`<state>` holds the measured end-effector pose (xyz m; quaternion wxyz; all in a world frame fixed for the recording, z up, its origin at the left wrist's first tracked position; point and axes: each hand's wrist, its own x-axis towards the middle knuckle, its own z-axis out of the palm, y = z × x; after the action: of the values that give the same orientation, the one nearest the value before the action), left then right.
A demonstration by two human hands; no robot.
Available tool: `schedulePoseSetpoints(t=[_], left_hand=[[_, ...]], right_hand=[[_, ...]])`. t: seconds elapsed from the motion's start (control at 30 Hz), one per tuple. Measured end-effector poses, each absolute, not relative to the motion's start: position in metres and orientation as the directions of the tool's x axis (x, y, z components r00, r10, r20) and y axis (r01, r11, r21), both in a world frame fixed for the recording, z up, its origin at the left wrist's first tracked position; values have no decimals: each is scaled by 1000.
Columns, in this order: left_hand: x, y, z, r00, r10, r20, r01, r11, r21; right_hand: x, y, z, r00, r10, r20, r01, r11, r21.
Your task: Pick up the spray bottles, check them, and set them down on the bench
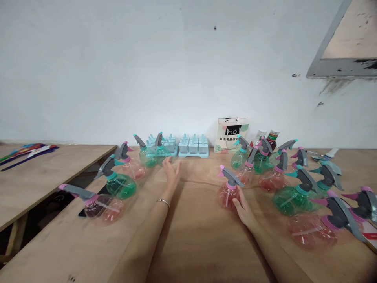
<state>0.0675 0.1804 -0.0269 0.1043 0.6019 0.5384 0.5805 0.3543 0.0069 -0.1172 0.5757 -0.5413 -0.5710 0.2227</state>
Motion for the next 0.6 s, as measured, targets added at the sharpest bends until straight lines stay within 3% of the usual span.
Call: schedulePoseSetpoints(t=[0.03,0.1,0.17,0.3,0.4,0.5,0.6], left_hand=[[79,166,-25,-139,786,602,492,-473,731],[103,132,-20,243,754,610,221,-656,722],[123,97,-12,385,705,595,47,-659,751],[144,52,5,328,835,442,143,-507,850],[145,46,11,237,874,425,207,-473,857],[142,53,11,221,880,420,158,-458,875],[139,58,9,227,895,385,96,-414,905]], right_hand=[[353,7,-117,243,880,409,361,310,-880],[349,6,-115,213,892,399,366,306,-879],[342,4,-109,152,905,397,379,318,-869],[326,-3,-92,-4,924,382,427,347,-835],[319,-5,-81,-65,926,371,438,361,-824],[320,7,-70,31,920,391,434,340,-834],[326,36,-51,260,834,486,462,335,-822]])
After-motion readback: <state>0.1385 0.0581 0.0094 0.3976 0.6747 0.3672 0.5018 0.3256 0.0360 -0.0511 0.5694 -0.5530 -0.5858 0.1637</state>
